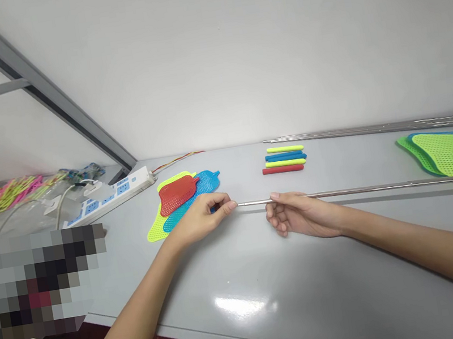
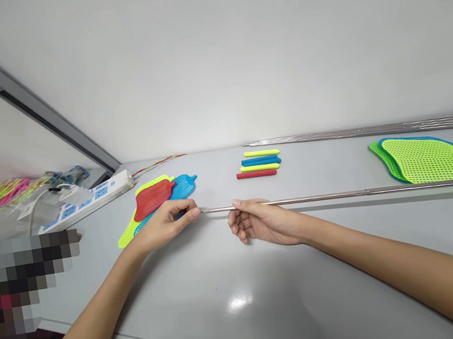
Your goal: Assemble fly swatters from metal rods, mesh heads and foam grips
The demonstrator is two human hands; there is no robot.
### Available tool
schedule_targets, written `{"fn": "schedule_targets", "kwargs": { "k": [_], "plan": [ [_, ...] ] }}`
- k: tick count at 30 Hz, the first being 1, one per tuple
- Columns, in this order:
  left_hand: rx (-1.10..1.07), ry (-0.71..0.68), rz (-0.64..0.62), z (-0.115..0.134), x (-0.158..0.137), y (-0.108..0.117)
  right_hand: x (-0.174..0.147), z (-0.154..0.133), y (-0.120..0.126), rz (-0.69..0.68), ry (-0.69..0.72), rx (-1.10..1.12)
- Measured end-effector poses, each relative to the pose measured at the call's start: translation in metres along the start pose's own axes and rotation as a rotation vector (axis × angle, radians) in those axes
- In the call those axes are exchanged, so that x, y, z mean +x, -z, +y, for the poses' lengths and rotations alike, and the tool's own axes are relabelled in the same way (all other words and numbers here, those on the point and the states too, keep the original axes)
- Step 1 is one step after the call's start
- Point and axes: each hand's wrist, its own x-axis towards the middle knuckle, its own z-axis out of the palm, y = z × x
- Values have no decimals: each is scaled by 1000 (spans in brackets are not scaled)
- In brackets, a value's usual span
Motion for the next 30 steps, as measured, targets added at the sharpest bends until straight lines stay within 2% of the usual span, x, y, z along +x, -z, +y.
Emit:
{"fn": "schedule_targets", "kwargs": {
  "k": [6,14,30],
  "plan": [
    [13,-26,36,2,-1,-3,-3,0,0,-53,-4,-20],
    [32,-40,-54,-2,1,-6,-3,0,0,-50,-12,-64],
    [44,-91,-81,2,0,-12,-3,1,1,-72,-22,-98]
  ]
}}
